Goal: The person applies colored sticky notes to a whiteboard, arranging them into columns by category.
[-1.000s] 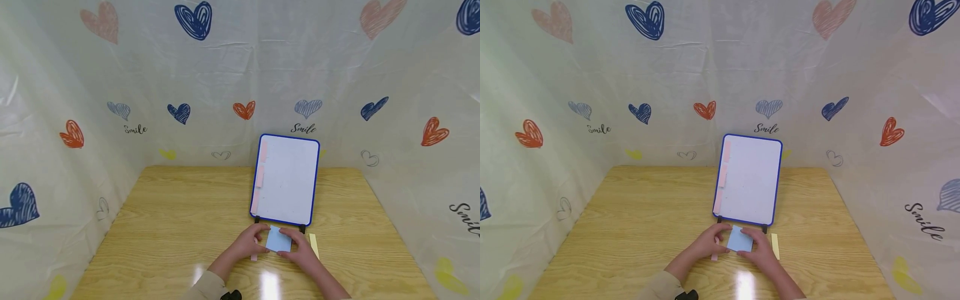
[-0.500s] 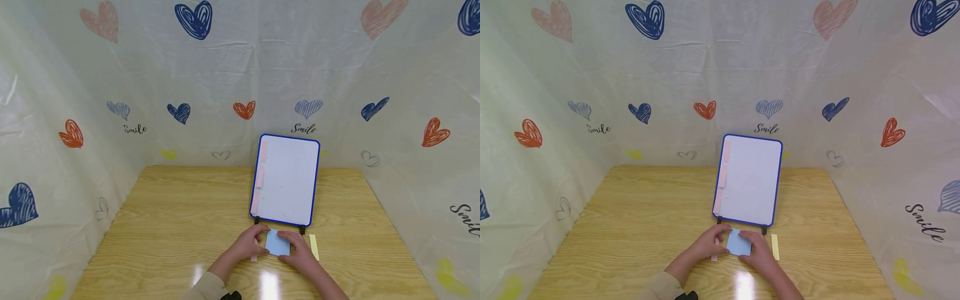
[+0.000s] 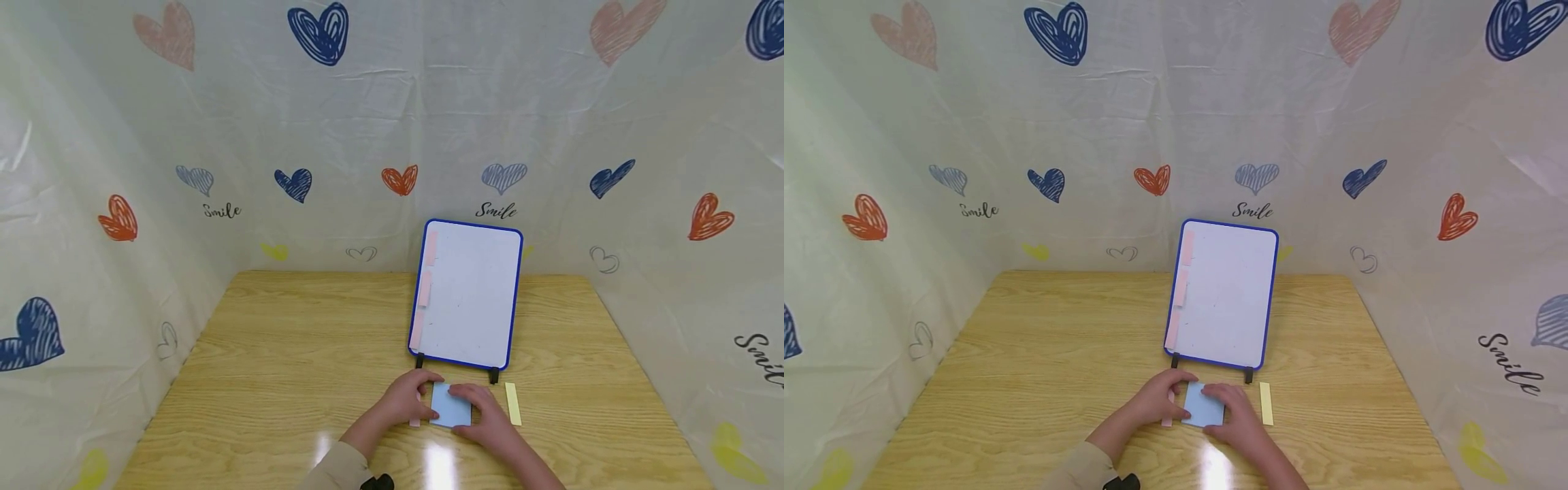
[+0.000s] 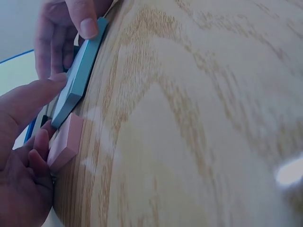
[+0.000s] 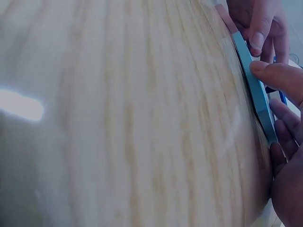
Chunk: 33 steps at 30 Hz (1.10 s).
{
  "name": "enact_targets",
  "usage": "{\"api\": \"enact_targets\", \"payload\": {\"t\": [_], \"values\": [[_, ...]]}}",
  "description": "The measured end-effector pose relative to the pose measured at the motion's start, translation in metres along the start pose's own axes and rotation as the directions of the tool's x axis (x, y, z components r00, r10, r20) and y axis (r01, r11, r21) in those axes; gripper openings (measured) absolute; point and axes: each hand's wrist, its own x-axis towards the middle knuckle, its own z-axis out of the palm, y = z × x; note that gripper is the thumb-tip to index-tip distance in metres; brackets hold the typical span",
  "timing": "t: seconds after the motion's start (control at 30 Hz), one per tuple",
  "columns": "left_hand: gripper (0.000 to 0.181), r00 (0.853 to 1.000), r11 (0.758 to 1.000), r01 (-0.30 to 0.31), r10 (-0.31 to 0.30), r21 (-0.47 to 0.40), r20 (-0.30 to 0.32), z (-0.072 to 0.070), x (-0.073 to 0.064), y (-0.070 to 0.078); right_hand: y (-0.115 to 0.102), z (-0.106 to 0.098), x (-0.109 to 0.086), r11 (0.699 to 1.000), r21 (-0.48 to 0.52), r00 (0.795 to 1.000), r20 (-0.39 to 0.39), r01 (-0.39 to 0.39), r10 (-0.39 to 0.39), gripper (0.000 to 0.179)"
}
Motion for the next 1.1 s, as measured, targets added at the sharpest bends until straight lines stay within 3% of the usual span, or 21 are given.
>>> {"api": "enact_targets", "payload": {"t": [0.1,0.27,0.53,0.7,0.87,1.1], "values": [[0.061,0.999,0.998,-0.032,0.032,0.054,-0.001,0.0001,0.0004,0.0007,-0.0031,-0.0018,-0.0019,0.999,0.031,0.999,-0.003,-0.032,0.032,0.063],[0.061,0.999,0.996,-0.039,0.04,0.083,-0.009,0.0012,0.0001,0.0011,-0.0081,-0.0059,-0.0038,0.976,0.154,0.987,-0.003,-0.157,0.16,0.06],[0.059,0.999,0.995,-0.033,0.034,0.099,-0.008,0.001,0.0003,0.002,-0.0081,-0.0098,0.0015,0.908,0.193,0.926,0.008,-0.372,0.378,0.06],[0.058,0.999,0.989,-0.037,0.038,0.142,-0.005,0.0003,-0.0014,0.0046,-0.0064,-0.0074,0.0019,0.91,0.174,0.925,0.009,-0.377,0.381,0.059],[0.059,0.998,0.976,-0.041,0.05,0.214,-0.04,0.0017,-0.0046,0.0047,-0.0062,-0.0062,0.0026,0.909,0.163,0.921,0.005,-0.384,0.389,0.06],[0.062,0.997,0.985,-0.03,0.042,0.17,-0.068,0.0038,-0.0069,-0.0016,-0.0108,-0.0092,0.0035,0.924,0.144,0.935,0.042,-0.355,0.353,0.062]]}}
